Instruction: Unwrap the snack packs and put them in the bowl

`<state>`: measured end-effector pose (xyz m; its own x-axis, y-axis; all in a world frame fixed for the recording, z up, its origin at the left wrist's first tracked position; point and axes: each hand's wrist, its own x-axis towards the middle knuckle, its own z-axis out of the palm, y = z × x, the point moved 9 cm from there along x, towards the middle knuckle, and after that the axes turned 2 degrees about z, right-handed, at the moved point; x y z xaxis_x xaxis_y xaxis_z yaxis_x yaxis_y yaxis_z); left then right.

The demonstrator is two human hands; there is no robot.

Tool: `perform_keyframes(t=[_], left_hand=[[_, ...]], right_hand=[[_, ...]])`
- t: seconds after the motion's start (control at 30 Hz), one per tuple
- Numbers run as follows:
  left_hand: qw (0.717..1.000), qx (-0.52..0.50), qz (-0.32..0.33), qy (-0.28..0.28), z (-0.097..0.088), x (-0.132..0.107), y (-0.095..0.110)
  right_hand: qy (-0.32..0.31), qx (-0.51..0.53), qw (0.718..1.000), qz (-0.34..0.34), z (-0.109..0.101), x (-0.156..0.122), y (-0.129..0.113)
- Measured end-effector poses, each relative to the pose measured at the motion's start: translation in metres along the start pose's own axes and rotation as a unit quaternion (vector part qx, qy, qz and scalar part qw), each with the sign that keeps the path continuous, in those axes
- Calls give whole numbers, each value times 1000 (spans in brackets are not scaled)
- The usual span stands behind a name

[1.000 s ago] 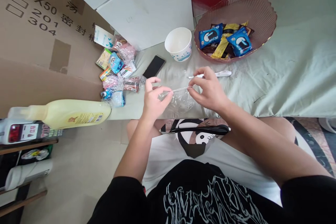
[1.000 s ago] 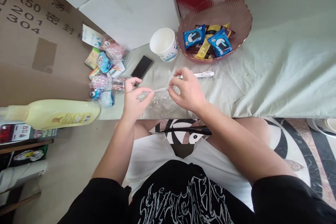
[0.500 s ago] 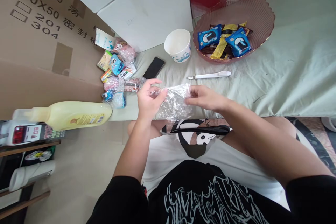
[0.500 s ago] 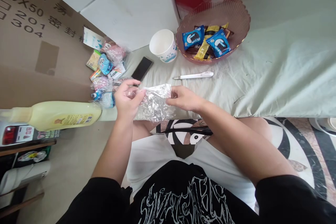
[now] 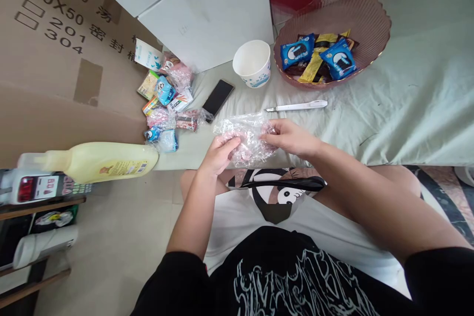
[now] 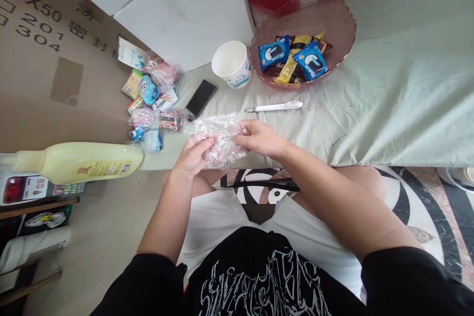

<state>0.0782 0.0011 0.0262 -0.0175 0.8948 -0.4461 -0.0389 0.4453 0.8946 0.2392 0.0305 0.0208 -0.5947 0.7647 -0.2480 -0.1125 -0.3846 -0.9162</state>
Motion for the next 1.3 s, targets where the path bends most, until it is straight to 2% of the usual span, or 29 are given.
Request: perform_keyframes(t=[0.1, 0.2, 0.27, 0.37, 0.43, 0.5, 0.53, 0.6, 0.67, 0.7, 0.73, 0.8, 0.9, 0.97, 1.0, 1.07, 1.13, 1.2, 1.23, 1.3], left_hand=[[1000, -4, 16, 20, -10, 2, 7], [995, -52, 74, 43, -18, 1, 17], [993, -73, 95, 23, -15, 0, 22], [992, -62, 105, -6, -12, -1, 26], [993, -10, 122, -6, -13, 2, 27], [987, 76, 143, -7, -12, 6, 27], [979, 125, 160, 6, -12, 7, 28], [949, 208, 219, 90, -17, 5, 35], [901, 257, 286, 201, -19, -6, 46], [885, 270, 304, 227, -14, -11, 49], [882, 275, 308, 224, -6, -12, 50], [915, 253, 280, 143, 18, -4, 45], [970, 132, 201, -38, 56, 8, 32], [981, 43, 151, -115, 74, 14, 27], [983, 11, 136, -124, 77, 18, 26], [987, -24, 131, -90, 72, 29, 28], [986, -20, 164, -27, 58, 44, 41], [970, 24, 237, 45, 40, 60, 70], [952, 61, 286, 86, 32, 67, 91], [907, 171, 358, 141, 26, 83, 136]], right_hand=[[5, 26, 999, -30, 0, 0, -5], [18, 63, 997, -51, -4, 0, -10], [19, 89, 994, -63, -5, -1, -14], [13, 114, 992, -43, -7, 0, -13], [30, 75, 996, -31, -12, -1, -11], [73, -44, 996, -37, -19, -2, -11], [103, -118, 987, -45, -23, -2, -12], [171, -233, 955, -64, -31, -4, -17], [234, -268, 931, -84, -39, -7, -20], [254, -259, 927, -97, -41, -8, -22], [261, -241, 928, -111, -41, -8, -24], [227, -186, 946, -137, -33, -7, -26], [105, -44, 983, -147, -12, -4, -27], [41, 62, 987, -139, -3, -4, -28], [27, 99, 985, -139, -3, -5, -29], [45, 127, 980, -149, -11, -5, -33], [107, 112, 975, -161, -28, -3, -33], [177, 91, 969, -145, -47, 0, -29], [202, 82, 967, -129, -54, 2, -25], [228, 63, 966, -102, -63, 5, -20]])
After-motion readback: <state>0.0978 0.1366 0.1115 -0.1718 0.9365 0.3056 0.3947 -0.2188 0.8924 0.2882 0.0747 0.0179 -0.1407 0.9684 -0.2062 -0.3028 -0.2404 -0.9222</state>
